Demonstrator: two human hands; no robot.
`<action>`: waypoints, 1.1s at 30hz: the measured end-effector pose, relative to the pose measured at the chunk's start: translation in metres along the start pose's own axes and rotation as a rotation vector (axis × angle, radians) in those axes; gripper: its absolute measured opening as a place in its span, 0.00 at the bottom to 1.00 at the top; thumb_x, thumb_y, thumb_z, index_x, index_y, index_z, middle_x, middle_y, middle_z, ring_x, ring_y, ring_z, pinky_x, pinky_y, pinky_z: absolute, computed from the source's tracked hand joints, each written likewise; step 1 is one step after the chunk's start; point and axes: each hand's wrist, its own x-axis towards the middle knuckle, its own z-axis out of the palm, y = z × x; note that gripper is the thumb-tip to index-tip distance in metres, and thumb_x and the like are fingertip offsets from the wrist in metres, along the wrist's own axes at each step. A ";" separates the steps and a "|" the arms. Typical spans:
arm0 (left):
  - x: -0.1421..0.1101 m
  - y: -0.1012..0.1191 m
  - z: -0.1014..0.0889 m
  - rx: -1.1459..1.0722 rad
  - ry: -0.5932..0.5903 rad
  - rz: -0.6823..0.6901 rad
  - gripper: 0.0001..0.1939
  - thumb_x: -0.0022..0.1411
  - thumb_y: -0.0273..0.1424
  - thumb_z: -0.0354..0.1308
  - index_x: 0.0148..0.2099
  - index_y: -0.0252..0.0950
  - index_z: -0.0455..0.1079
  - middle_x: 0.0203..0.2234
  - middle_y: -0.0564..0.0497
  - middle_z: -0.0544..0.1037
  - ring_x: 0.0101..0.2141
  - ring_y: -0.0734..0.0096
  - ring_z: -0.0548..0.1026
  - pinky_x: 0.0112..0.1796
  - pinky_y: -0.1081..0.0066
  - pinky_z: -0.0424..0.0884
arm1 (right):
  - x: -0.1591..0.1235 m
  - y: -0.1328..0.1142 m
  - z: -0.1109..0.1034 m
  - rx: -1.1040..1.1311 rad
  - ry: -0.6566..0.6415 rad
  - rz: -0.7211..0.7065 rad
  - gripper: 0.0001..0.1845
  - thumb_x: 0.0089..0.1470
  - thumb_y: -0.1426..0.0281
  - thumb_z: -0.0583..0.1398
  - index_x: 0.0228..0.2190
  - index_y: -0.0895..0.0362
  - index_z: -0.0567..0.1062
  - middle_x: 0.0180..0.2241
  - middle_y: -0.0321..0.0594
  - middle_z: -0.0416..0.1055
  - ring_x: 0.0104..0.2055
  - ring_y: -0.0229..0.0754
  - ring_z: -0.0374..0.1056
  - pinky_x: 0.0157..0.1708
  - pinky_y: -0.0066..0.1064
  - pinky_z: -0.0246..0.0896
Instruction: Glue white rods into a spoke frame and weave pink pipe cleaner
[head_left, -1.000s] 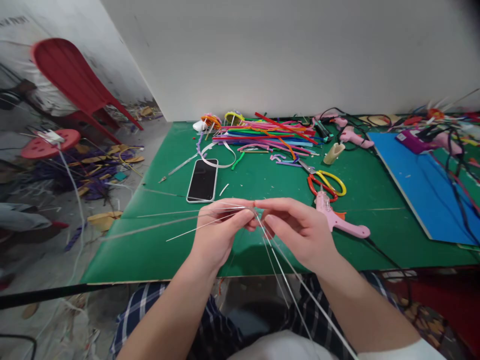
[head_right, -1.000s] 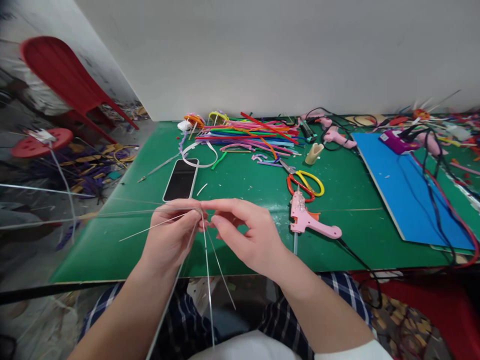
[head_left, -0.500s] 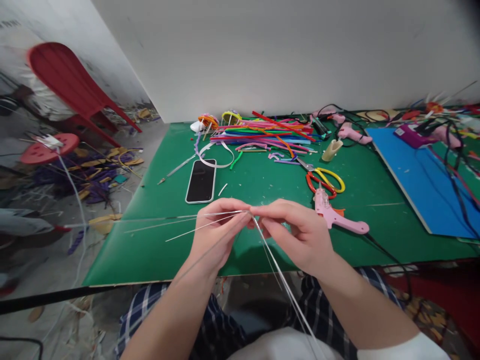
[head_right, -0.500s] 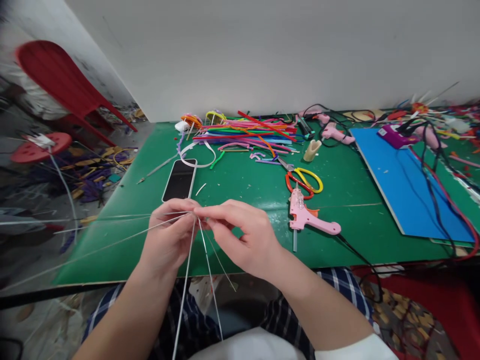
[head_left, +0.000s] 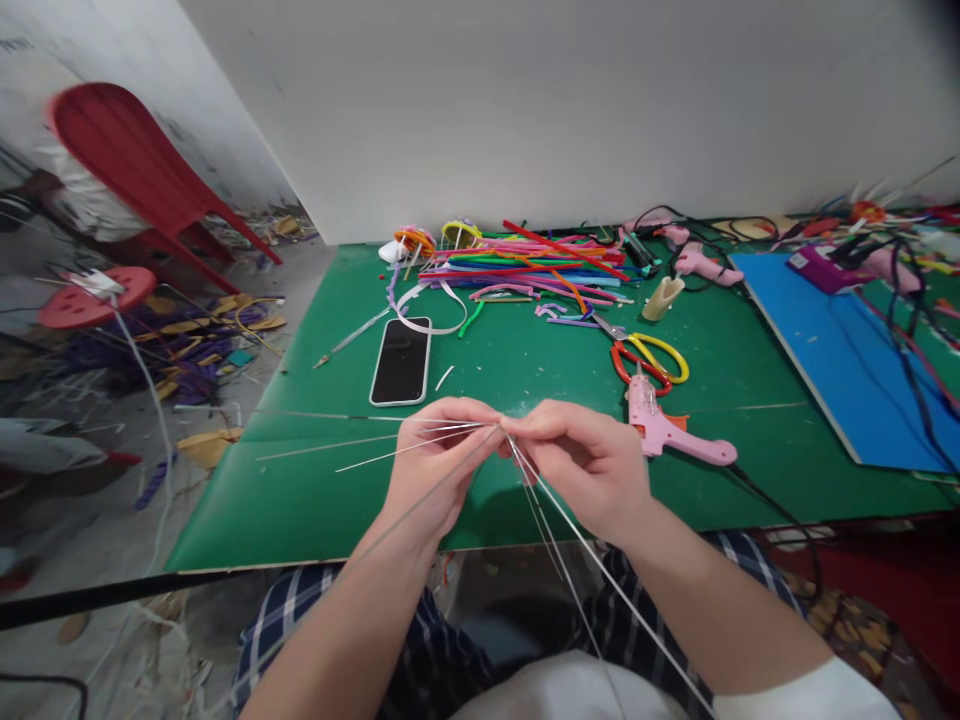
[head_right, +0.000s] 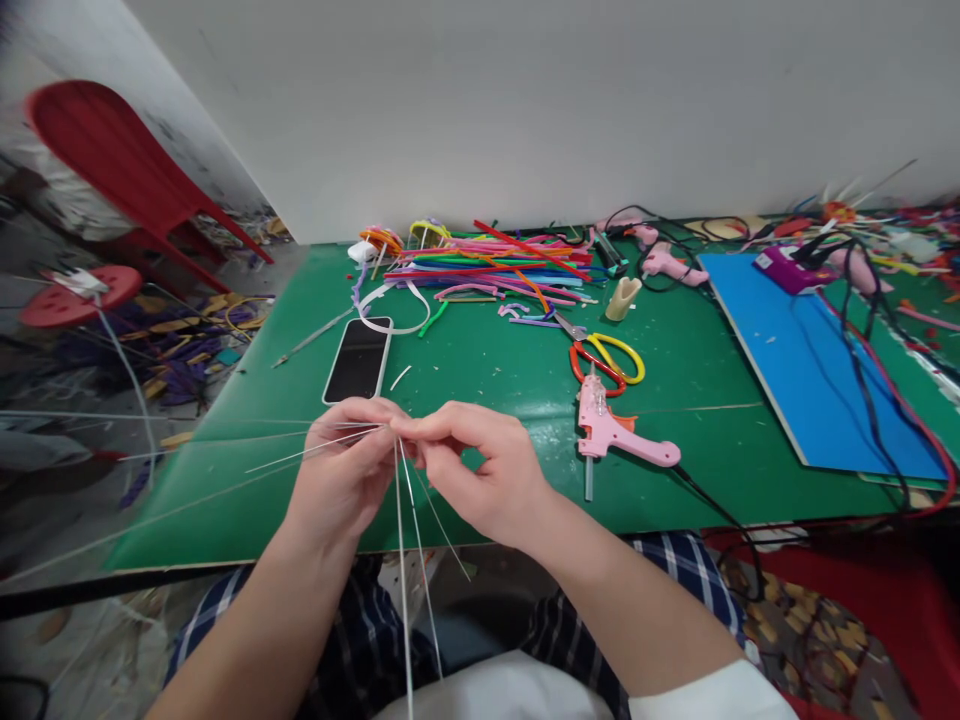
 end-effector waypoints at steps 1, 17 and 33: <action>0.000 0.000 0.000 0.000 0.002 0.006 0.05 0.44 0.27 0.66 0.26 0.38 0.73 0.20 0.55 0.75 0.20 0.76 0.73 0.23 0.76 0.71 | 0.000 0.000 -0.001 0.007 -0.013 0.005 0.16 0.51 0.79 0.53 0.37 0.52 0.75 0.26 0.34 0.69 0.26 0.32 0.65 0.25 0.26 0.63; -0.003 -0.003 -0.004 0.018 -0.119 0.239 0.04 0.48 0.28 0.64 0.30 0.41 0.74 0.22 0.55 0.74 0.25 0.75 0.72 0.25 0.76 0.69 | 0.001 -0.014 -0.001 -0.178 -0.021 -0.186 0.17 0.49 0.81 0.53 0.37 0.54 0.75 0.29 0.37 0.73 0.31 0.35 0.68 0.32 0.29 0.66; -0.004 -0.004 -0.005 0.052 -0.185 0.342 0.04 0.48 0.28 0.64 0.30 0.42 0.74 0.21 0.54 0.74 0.24 0.74 0.71 0.26 0.71 0.68 | 0.001 -0.022 -0.004 -0.215 -0.079 -0.252 0.18 0.47 0.83 0.52 0.37 0.56 0.74 0.29 0.38 0.75 0.30 0.34 0.69 0.31 0.28 0.66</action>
